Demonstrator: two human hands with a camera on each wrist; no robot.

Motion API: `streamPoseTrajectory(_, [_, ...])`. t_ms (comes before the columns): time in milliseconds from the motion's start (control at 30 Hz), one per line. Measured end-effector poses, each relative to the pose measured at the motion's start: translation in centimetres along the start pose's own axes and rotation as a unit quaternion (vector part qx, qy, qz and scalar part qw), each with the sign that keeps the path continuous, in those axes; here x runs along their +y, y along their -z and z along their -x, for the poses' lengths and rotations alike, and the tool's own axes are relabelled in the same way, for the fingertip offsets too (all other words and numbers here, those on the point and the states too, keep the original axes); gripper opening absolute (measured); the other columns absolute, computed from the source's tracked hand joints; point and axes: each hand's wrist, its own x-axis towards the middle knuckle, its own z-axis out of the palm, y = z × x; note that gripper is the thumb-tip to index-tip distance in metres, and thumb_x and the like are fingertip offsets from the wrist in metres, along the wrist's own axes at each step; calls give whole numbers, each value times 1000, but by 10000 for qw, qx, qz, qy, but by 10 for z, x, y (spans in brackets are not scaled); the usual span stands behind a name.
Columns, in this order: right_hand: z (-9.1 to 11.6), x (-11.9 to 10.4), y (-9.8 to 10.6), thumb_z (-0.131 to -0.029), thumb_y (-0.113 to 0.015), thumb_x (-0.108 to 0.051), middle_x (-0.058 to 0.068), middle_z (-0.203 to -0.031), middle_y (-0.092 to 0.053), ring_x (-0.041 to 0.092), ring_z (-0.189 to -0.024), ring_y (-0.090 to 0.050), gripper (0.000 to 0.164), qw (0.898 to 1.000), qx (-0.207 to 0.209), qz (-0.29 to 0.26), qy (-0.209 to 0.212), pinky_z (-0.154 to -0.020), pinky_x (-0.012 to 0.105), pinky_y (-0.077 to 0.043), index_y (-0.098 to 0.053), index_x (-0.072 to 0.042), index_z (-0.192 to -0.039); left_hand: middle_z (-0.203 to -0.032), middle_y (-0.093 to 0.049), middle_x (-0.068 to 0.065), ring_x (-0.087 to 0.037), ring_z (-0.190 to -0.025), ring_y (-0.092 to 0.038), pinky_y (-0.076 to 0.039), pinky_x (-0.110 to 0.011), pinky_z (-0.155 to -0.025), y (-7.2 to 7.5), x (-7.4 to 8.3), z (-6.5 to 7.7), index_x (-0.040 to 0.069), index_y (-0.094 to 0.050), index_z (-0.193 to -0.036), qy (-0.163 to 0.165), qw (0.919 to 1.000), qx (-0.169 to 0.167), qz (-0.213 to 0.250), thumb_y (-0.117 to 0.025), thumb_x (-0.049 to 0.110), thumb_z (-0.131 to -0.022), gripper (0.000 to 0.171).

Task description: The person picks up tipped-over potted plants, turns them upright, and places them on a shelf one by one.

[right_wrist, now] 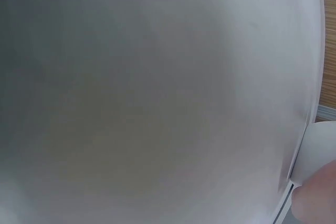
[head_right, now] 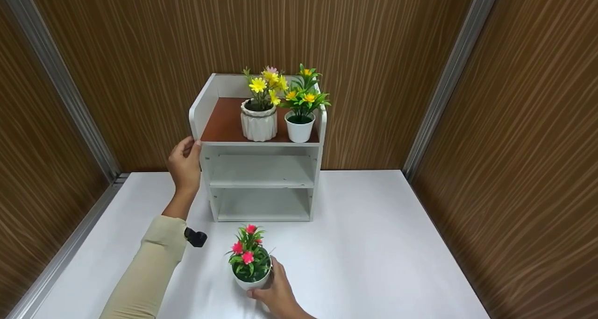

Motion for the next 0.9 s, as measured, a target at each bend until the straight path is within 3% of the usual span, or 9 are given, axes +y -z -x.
streamPoseTrajectory(533, [0, 1, 1, -74, -90, -14, 27, -154, -35, 45, -142, -39, 102, 9995, 226, 90, 207, -116, 44, -36, -29, 2, -154, -118, -68, -13, -21, -109, -66, -56, -33, -93, 1, -2, 0, 2, -66, -129, 32, 10000, 4, -11, -64, 20, -101, 33])
streamPoseTrajectory(767, [-1, 0, 1, -74, -90, -16, 27, -155, -33, 46, -142, -38, 103, 9993, 356, -3, 95, -111, 32, -42, -29, 2, -155, -118, -67, -13, -21, -109, -66, -56, -33, -92, 1, -1, 1, 2, -65, -129, 40, 10000, -19, 7, -63, 21, -101, 34])
streamPoseTrajectory(900, [-1, -1, 2, -74, -90, -15, 28, -153, -33, 48, -142, -37, 102, 9990, 438, 22, 34, -113, 35, -41, -31, 2, -155, -117, -67, -12, -20, -107, -65, -56, -32, -91, 1, -2, 0, 1, -65, -128, -38, 10000, -30, 3, -63, 21, -102, 33])
